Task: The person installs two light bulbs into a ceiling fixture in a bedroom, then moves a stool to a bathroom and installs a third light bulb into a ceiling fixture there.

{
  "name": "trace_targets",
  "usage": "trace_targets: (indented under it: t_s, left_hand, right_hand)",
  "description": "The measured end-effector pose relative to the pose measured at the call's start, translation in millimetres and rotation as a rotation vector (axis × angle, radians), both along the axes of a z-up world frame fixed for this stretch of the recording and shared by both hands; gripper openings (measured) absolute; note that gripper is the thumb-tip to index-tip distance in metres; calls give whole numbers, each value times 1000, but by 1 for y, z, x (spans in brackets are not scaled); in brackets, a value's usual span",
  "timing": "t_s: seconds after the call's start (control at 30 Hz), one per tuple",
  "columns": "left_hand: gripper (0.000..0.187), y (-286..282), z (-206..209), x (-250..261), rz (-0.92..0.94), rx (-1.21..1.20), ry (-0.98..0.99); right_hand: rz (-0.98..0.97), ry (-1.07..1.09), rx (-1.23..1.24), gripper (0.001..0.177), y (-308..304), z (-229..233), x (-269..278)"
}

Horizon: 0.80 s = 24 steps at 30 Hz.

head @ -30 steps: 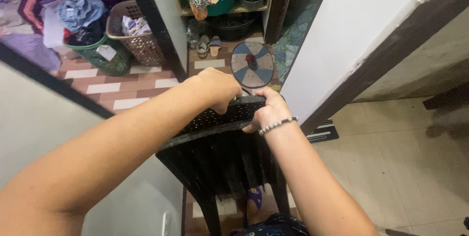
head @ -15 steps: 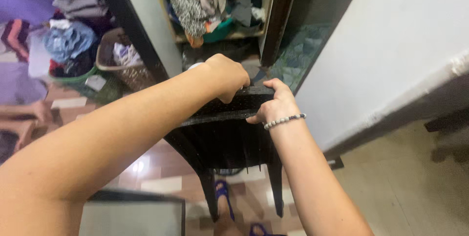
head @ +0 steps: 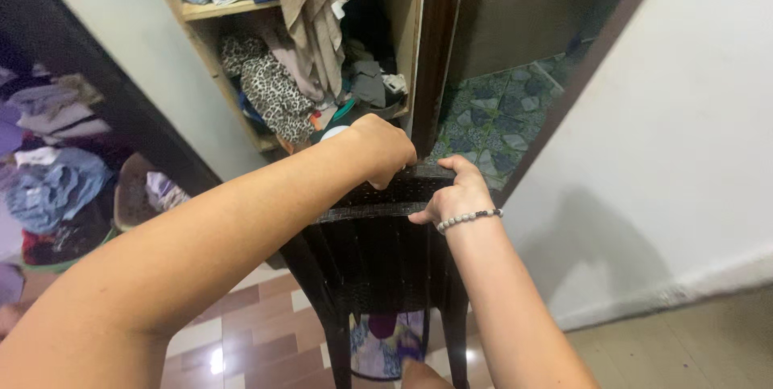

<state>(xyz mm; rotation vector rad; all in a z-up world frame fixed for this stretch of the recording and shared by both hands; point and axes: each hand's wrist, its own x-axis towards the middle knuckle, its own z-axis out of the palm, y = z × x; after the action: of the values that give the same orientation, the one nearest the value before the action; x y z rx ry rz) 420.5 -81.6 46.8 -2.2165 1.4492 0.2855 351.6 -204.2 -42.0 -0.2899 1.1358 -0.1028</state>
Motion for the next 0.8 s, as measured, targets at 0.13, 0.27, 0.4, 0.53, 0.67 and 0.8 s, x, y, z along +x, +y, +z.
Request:
trace_targets:
  t_s: [0.13,0.27,0.4,0.53,0.67,0.8]
  left_hand:
    - [54,-21,-10,52,-65,17,21]
    - [58,-50,-18,97,-107,43,28]
    - [50,-78,-24,135,-157,65,38]
    - [51,-105,-22,162,-212,60,59]
    - [52,-139,-16,184,-300,29,54]
    - [44,-182,-6,206,-433,46,6]
  right_hand:
    - [47,18,13,64,-25,-21,54]
    - [109,-51,36,59,-51,-44,94]
    - [-18,190,-17,61,-71,-38,121]
    - [-100,164,75,63,-93,-31,143]
    - [-184,79,49,60,-123,-31,160]
    - [-352,73,163,67,-152,-13,168]
